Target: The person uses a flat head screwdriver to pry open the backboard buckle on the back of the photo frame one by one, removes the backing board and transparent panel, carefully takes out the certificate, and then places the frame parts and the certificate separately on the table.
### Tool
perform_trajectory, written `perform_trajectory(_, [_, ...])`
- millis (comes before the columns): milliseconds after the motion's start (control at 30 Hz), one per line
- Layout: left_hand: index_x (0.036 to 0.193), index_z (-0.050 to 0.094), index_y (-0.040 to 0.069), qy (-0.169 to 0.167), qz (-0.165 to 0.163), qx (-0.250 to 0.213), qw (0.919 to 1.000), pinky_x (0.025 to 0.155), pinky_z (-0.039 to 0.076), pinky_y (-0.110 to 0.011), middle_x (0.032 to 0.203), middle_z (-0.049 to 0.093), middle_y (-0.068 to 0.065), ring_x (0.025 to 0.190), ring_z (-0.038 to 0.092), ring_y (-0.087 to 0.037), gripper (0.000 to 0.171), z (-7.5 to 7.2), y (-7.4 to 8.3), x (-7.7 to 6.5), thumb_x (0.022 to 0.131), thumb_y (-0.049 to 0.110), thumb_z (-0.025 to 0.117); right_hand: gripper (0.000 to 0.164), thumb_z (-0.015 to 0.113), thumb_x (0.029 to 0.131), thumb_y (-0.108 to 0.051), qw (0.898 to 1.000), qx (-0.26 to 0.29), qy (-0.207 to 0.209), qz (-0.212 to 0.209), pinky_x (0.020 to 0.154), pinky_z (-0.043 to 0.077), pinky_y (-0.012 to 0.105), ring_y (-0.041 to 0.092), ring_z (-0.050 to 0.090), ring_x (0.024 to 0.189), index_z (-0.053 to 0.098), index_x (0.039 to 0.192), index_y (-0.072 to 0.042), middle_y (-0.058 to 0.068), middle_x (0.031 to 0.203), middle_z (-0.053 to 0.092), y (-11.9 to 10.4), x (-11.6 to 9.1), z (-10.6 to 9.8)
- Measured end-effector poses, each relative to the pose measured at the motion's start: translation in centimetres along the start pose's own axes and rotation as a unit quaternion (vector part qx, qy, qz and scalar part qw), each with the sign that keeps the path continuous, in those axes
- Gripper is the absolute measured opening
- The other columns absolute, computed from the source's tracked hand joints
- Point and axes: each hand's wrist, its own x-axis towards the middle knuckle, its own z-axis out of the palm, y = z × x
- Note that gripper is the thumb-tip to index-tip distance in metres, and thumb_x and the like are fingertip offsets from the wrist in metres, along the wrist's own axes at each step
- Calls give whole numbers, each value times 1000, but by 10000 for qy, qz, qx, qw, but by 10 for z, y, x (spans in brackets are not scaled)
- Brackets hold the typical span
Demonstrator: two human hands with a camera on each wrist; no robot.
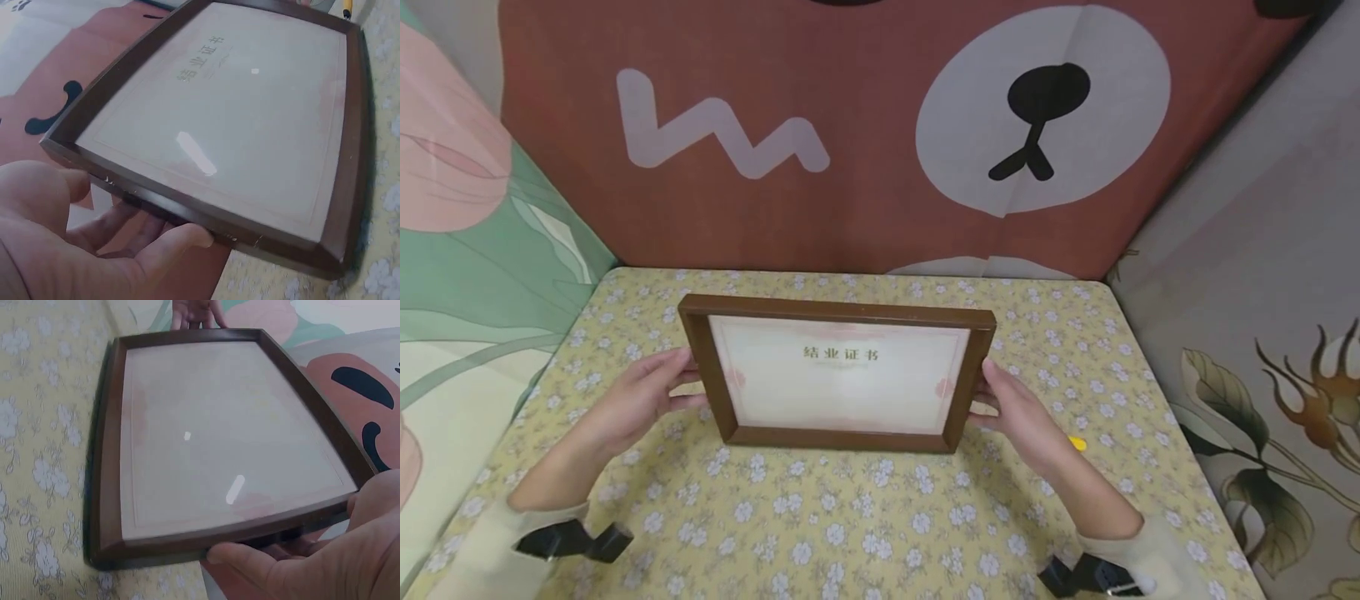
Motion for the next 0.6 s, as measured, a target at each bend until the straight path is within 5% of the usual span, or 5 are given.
perform_trajectory(167, [151,42,-5,249,98,-200,9994,99,55,-27,134,55,-14,118,56,-9,67,7,8,2,110,48,34,77,12,108,-56,9971,707,131,-248,105,50,28,13,48,132,22,160,1,19,152,42,-4,2,2])
perform_trajectory(267, [152,43,-1,441,126,-484,9978,101,53,-26,133,55,-6,121,55,-10,66,13,9,3,109,49,36,68,17,108,-55,9886,1428,210,-424,116,41,34,14,45,138,30,157,-10,7,147,46,-5,4,4])
perform_trajectory(467, [144,57,12,760,235,-966,9921,114,44,-37,146,48,-1,133,49,-16,54,28,9,11,106,49,47,37,24,110,-51,9653,2457,408,-780,128,5,46,28,3,157,40,132,-25,3,152,29,-6,10,12])
perform_trajectory(600, [143,54,10,753,246,-1582,9842,122,31,-39,152,40,-7,145,37,-22,49,32,8,14,107,42,49,33,27,111,-46,9388,3259,541,-972,128,-1,44,17,27,148,49,103,-23,-3,133,45,-4,13,17])
